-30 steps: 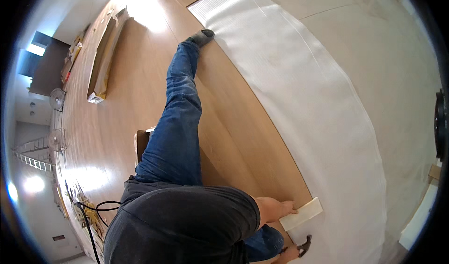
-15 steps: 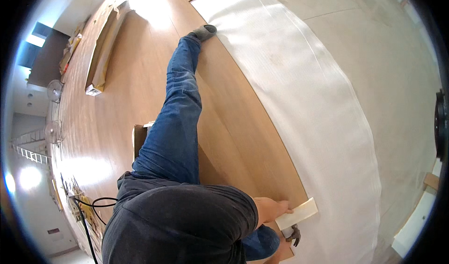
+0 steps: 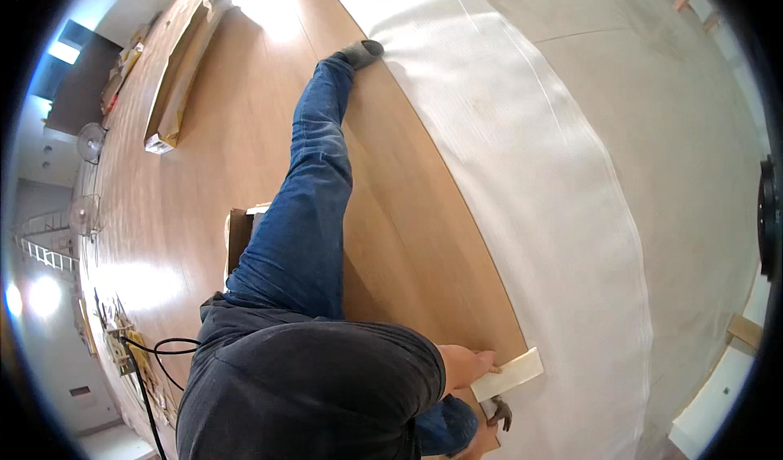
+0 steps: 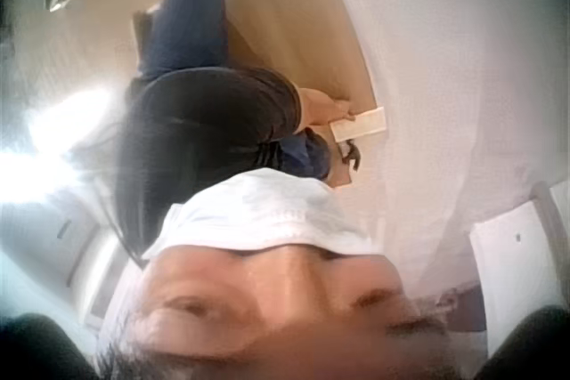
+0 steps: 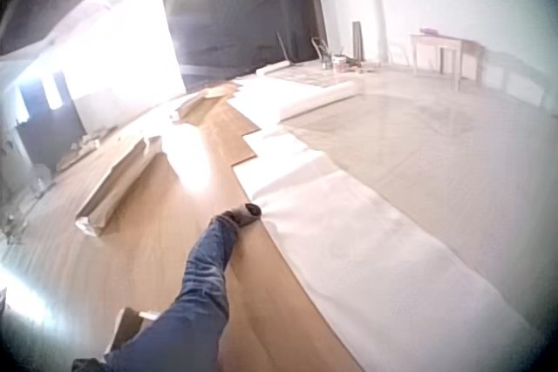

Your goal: The person aligns laminate flooring panels onto white underlayment and uses a hammer and a white tapping block to secure them together. They handle panels one at a time, positioning them against the previously installed row before tapping them into place.

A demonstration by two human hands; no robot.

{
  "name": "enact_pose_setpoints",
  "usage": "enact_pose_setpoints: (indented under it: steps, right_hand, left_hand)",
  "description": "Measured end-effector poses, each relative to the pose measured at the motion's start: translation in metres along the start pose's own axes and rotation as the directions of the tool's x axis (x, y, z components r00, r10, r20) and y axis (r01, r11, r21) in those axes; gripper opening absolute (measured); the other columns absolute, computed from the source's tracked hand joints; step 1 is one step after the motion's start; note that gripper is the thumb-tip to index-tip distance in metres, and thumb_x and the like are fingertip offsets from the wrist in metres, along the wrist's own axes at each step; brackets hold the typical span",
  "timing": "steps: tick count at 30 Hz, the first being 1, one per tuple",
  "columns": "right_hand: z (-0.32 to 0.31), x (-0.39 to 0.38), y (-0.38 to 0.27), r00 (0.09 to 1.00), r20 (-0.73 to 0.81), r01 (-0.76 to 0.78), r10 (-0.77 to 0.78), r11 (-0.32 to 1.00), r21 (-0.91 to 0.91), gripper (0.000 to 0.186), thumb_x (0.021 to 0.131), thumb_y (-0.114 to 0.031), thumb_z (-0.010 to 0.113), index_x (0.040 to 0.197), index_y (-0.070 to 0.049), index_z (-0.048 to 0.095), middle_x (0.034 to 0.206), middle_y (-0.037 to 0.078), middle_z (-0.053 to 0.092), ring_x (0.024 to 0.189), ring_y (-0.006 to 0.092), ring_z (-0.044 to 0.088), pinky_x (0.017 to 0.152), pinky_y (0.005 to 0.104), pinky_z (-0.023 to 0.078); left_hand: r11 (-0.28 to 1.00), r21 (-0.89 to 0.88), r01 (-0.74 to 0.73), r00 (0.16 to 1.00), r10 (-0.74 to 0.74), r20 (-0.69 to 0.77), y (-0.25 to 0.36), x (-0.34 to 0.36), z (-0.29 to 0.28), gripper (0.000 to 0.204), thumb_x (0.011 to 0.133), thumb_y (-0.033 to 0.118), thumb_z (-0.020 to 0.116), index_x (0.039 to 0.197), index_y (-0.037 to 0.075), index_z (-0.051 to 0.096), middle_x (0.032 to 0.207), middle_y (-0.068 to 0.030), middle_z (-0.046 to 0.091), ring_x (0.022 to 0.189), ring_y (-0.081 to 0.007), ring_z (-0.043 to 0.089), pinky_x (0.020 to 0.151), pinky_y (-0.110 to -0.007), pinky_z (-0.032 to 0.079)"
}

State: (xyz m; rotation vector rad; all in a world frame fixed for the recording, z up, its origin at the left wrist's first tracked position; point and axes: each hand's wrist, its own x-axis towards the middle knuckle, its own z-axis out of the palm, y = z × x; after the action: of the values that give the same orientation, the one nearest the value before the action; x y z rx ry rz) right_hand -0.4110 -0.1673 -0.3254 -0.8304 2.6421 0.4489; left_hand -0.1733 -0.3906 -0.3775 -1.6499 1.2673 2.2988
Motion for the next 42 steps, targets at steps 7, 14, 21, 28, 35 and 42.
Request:
enact_pose_setpoints:
  steps: [7, 14, 21, 28, 35, 42]
  right_hand:
    - [-0.011, 0.007, -0.018, 0.994, 0.059, -0.102, 0.093, 0.979, 0.174, 0.020, 0.088, -0.009, 0.060, 0.100, 0.005, 0.069, 0.077, 0.015, 0.068, 0.063, 0.0274, 0.066, 0.059, 0.0421, 0.055]
    - [-0.010, 0.005, -0.005, 0.988, 0.060, -0.151, 0.139, 0.944, 0.294, 0.023, 0.089, -0.011, 0.057, 0.100, 0.005, 0.069, 0.079, 0.017, 0.068, 0.066, 0.0300, 0.066, 0.061, 0.0430, 0.053]
    - [-0.016, 0.010, 0.021, 0.978, -0.042, -0.160, 0.205, 0.861, 0.482, 0.026, 0.090, -0.012, 0.055, 0.100, 0.006, 0.070, 0.082, 0.018, 0.068, 0.069, 0.0326, 0.066, 0.062, 0.0439, 0.051]
    - [-0.014, -0.009, -0.028, 0.939, 0.205, -0.343, 0.275, 0.766, 0.544, 0.025, 0.090, -0.013, 0.060, 0.108, 0.003, 0.065, 0.089, 0.017, 0.069, 0.073, 0.0296, 0.067, 0.067, 0.0465, 0.052]
    - [-0.022, -0.030, -0.047, 0.960, 0.189, -0.281, 0.209, 0.672, 0.686, 0.031, 0.092, -0.013, 0.062, 0.116, 0.005, 0.063, 0.100, 0.019, 0.070, 0.081, 0.0307, 0.067, 0.074, 0.0455, 0.053]
    - [-0.036, -0.049, -0.132, 0.984, 0.172, -0.178, 0.045, 0.259, 0.949, 0.037, 0.093, -0.013, 0.063, 0.124, 0.007, 0.062, 0.110, 0.021, 0.070, 0.090, 0.0319, 0.068, 0.081, 0.0446, 0.054]
  left_hand:
    - [0.999, -0.027, 0.039, 0.999, -0.040, -0.017, -0.002, 0.005, 0.002, 0.077, 0.085, 0.057, 0.077, 0.140, 0.008, 0.053, 0.135, -0.0179, 0.062, 0.123, -0.0349, 0.060, 0.102, -0.057, 0.046]
    - [0.993, -0.087, 0.079, 0.996, -0.082, -0.030, -0.013, 0.017, 0.021, 0.079, 0.084, 0.053, 0.080, 0.142, 0.008, 0.050, 0.140, -0.0177, 0.059, 0.127, -0.0340, 0.058, 0.103, -0.056, 0.045]
    - [0.982, -0.056, 0.179, 0.984, -0.178, 0.017, -0.009, 0.021, 0.018, 0.075, 0.086, 0.047, 0.081, 0.145, 0.014, 0.047, 0.144, -0.0125, 0.058, 0.130, -0.0309, 0.055, 0.105, -0.053, 0.044]
    - [1.000, -0.017, 0.020, 0.991, -0.022, -0.129, -0.003, 0.000, 0.011, 0.077, 0.078, 0.060, 0.082, 0.124, 0.003, 0.062, 0.122, -0.0194, 0.070, 0.118, -0.0396, 0.065, 0.094, -0.055, 0.049]
    - [0.996, 0.004, -0.088, 0.990, 0.088, -0.114, 0.003, -0.018, -0.005, 0.070, 0.081, 0.052, 0.082, 0.131, 0.008, 0.061, 0.126, -0.0212, 0.069, 0.120, -0.0428, 0.062, 0.101, -0.054, 0.047]
    - [0.157, 0.859, -0.488, 0.854, 0.287, 0.433, 0.019, -0.107, -0.206, 0.045, 0.095, 0.021, 0.065, 0.140, 0.014, 0.061, 0.141, -0.0134, 0.061, 0.126, -0.0312, 0.060, 0.105, -0.052, 0.046]
